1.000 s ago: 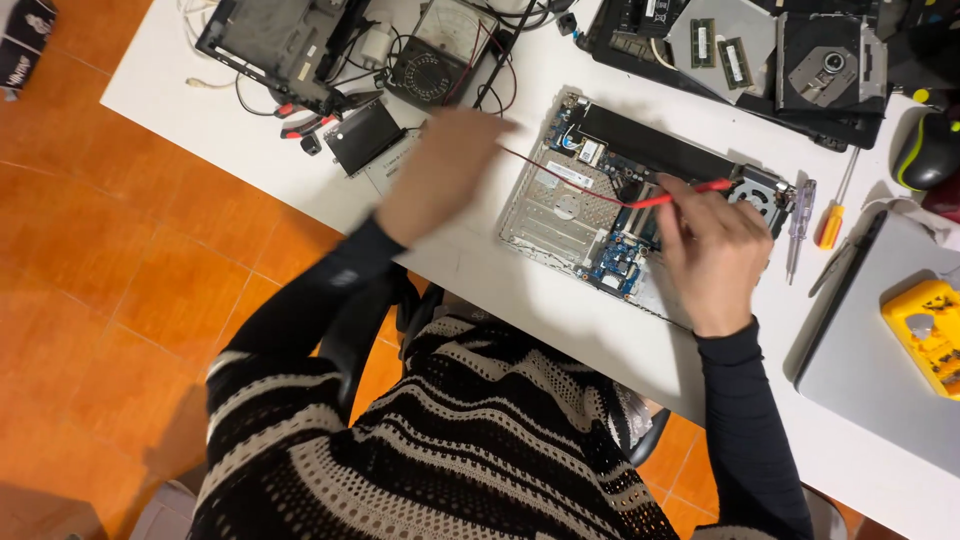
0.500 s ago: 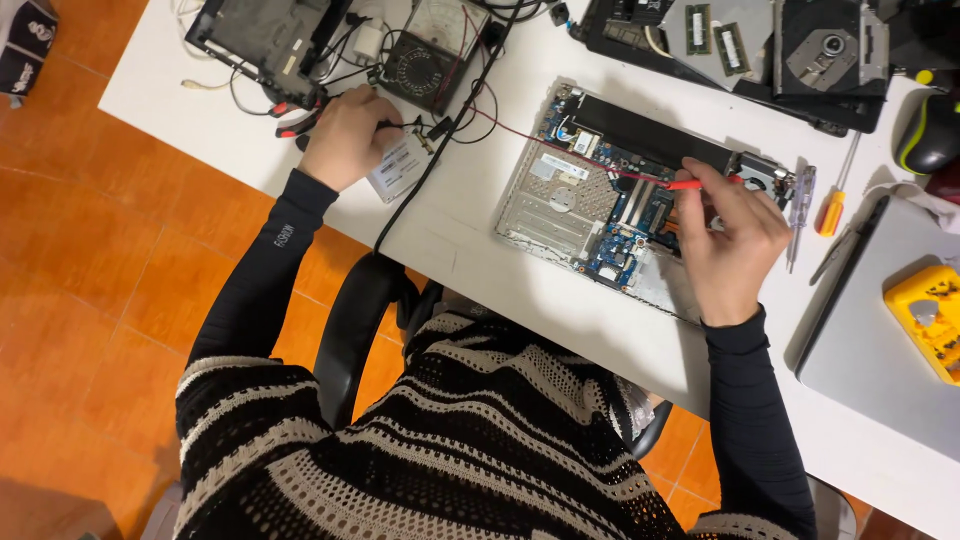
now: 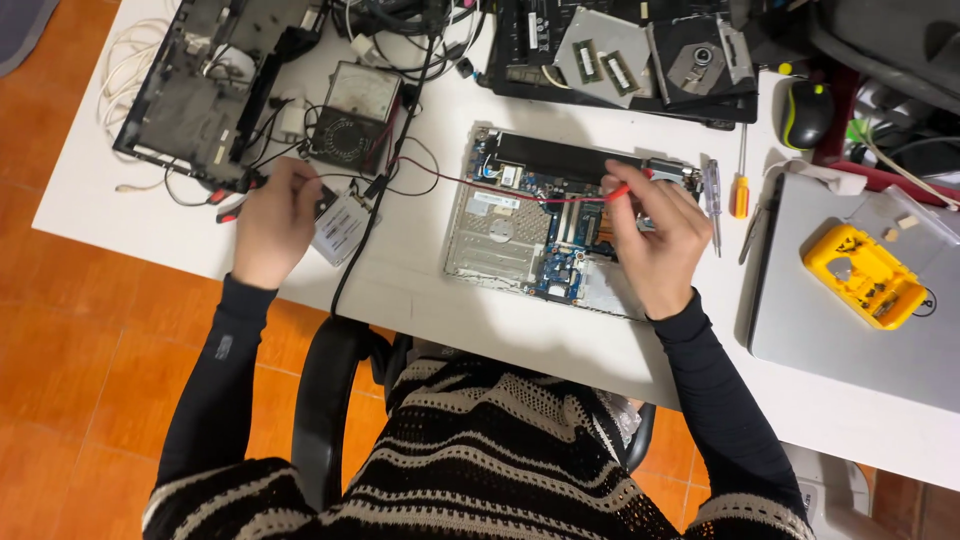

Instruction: The person works on a disassembled laptop motherboard on a white desk, adjusting small components and connectors by hand. They use a hair dryer to blow hot air over the board, then probe the motherboard with multimeter test leads and handle a RAM module near the board.

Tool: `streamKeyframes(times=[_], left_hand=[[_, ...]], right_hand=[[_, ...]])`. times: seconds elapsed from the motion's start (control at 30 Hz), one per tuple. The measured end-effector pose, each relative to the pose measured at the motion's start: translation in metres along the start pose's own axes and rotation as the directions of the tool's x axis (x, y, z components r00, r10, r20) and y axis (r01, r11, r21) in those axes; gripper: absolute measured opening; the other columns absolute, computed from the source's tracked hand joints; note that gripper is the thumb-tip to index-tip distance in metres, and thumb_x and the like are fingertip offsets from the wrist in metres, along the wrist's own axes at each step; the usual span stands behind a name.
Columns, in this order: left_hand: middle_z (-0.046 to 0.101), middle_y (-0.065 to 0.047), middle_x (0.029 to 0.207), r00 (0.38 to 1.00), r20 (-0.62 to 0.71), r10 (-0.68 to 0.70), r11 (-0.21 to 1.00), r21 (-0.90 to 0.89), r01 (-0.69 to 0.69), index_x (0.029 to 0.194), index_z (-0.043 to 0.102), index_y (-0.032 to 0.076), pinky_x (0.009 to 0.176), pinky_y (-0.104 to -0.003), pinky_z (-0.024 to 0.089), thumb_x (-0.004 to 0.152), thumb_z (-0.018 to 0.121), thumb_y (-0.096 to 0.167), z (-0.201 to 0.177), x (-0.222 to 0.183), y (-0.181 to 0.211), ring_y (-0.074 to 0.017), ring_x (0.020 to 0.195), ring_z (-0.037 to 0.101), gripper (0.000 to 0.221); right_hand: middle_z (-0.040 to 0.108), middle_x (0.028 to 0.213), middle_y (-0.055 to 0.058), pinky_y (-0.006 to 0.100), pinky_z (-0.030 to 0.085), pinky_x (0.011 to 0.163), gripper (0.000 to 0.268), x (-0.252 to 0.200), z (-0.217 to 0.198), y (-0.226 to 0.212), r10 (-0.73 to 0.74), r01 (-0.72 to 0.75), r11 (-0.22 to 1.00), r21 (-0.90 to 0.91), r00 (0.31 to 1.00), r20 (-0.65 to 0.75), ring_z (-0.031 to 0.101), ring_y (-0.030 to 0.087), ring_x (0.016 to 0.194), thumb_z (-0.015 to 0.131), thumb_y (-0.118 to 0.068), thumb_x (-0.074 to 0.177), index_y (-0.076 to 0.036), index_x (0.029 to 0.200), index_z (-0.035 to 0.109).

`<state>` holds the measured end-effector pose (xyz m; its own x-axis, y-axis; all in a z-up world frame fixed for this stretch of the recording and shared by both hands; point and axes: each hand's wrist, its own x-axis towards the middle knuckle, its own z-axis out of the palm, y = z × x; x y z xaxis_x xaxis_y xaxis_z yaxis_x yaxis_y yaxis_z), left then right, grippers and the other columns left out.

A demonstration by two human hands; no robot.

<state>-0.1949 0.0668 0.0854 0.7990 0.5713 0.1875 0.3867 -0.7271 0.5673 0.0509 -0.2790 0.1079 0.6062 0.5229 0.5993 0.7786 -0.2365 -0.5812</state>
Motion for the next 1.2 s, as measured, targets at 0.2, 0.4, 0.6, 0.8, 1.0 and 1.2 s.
streamKeyframes(times=[0.2,0.4,0.6,0.8,1.0,1.2], left_hand=[[0.068,-0.012,0.095,0.964,-0.219,0.152,0.982,-0.077,-0.172,0.124,0.053,-0.001,0.070,-0.029,0.048,0.116,0.057,0.000,-0.032,-0.006,0.027,-0.0187,0.082,0.065,0.009],[0.061,-0.009,0.109,0.878,-0.353,0.323,0.919,-0.105,-0.380,0.141,0.053,-0.005,0.080,-0.023,0.049,0.119,0.059,0.000,-0.053,0.008,0.069,-0.0118,0.090,0.057,0.024],[0.059,-0.010,0.113,0.806,-0.445,0.390,0.874,-0.095,-0.476,0.134,0.065,-0.003,0.082,-0.025,0.051,0.120,0.063,0.010,-0.058,0.023,0.096,-0.0143,0.093,0.060,0.019],[0.058,-0.014,0.122,0.674,-0.613,0.412,0.714,-0.242,-0.657,0.128,0.061,-0.004,0.084,-0.027,0.053,0.121,0.058,0.011,-0.018,0.049,0.100,-0.0174,0.096,0.063,0.017],[0.060,-0.011,0.122,0.660,-0.646,0.384,0.538,-0.425,-0.728,0.126,0.058,-0.001,0.083,-0.029,0.060,0.118,0.053,0.016,0.042,0.068,0.158,-0.0173,0.093,0.069,0.020],[0.074,-0.016,0.117,0.875,-0.159,0.457,0.341,-0.877,-0.338,0.127,0.062,-0.003,0.084,-0.027,0.057,0.117,0.055,0.017,0.150,0.088,0.173,-0.0178,0.093,0.072,0.024]], right_hand=[[0.076,0.104,0.010,0.024,0.055,0.073,0.014,-0.007,-0.004,0.028,0.090,-0.061,0.965,0.257,0.991,-0.103,0.070,0.014,0.082,0.067,-0.004,0.116,-0.001,0.127,0.074],[0.071,0.101,0.013,0.022,0.049,0.054,0.018,0.004,-0.040,0.050,0.168,-0.052,0.917,0.396,0.950,-0.264,0.068,0.013,0.070,0.058,-0.011,0.124,0.003,0.132,0.066],[0.067,0.097,0.016,0.028,0.049,0.060,0.036,0.000,-0.082,0.079,0.079,0.016,0.974,0.227,0.912,-0.403,0.064,0.015,0.067,0.049,-0.025,0.129,0.008,0.126,0.063],[0.063,0.093,0.020,0.030,0.050,0.061,0.049,-0.030,-0.109,0.130,0.004,0.045,0.994,0.096,0.889,-0.458,0.059,0.020,0.069,0.041,-0.036,0.128,0.006,0.119,0.064],[0.060,0.083,0.018,0.030,0.043,0.053,0.045,-0.014,-0.092,0.098,0.059,0.119,0.945,0.305,0.855,-0.515,0.054,0.019,0.056,0.043,-0.036,0.120,0.005,0.128,0.061],[0.060,0.080,0.010,0.028,0.047,0.053,0.032,-0.037,-0.062,0.121,0.161,-0.042,0.831,0.554,0.972,-0.169,0.059,0.018,0.058,0.048,-0.027,0.122,-0.002,0.118,0.066]])
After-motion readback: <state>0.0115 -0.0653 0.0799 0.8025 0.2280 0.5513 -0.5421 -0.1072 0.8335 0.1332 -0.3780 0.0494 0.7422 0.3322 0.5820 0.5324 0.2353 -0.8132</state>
